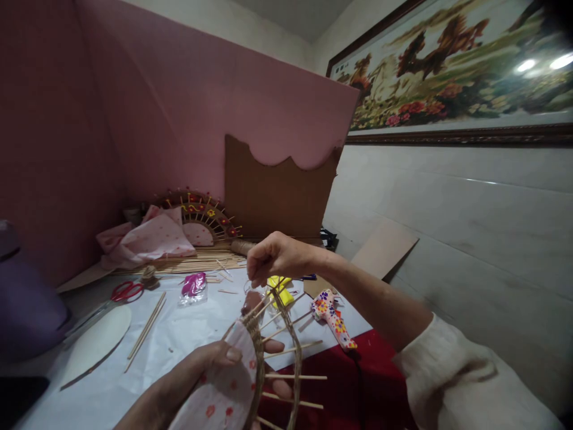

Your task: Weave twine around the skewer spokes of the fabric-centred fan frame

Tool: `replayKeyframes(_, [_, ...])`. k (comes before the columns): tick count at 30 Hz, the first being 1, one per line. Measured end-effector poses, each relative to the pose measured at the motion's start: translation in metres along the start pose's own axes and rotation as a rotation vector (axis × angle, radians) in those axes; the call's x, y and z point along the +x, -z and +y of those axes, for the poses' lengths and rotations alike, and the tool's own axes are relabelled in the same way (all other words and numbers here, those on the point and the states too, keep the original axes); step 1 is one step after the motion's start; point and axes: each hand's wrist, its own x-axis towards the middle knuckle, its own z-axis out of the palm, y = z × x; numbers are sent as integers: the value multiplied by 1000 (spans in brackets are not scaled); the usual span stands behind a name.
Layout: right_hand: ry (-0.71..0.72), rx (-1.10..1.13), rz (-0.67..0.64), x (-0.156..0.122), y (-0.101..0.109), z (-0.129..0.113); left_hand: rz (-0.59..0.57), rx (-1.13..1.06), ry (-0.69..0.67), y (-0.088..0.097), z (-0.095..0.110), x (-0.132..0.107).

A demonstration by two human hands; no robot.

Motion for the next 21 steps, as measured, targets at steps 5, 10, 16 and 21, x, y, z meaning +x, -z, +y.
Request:
replayKeyframes(5, [-43, 117, -80, 6, 0, 2, -1, 63, 124, -4, 5, -2])
replayKeyframes(10, [-68, 181, -116, 8, 2, 4, 69, 29, 161, -6, 5, -4])
replayKeyframes(16, [-122, 454, -118, 5, 2, 19, -46, 36, 98, -7, 6, -10])
replayKeyframes(21, [-108, 713, 119, -8, -18, 41, -139, 51, 10, 0, 8, -9])
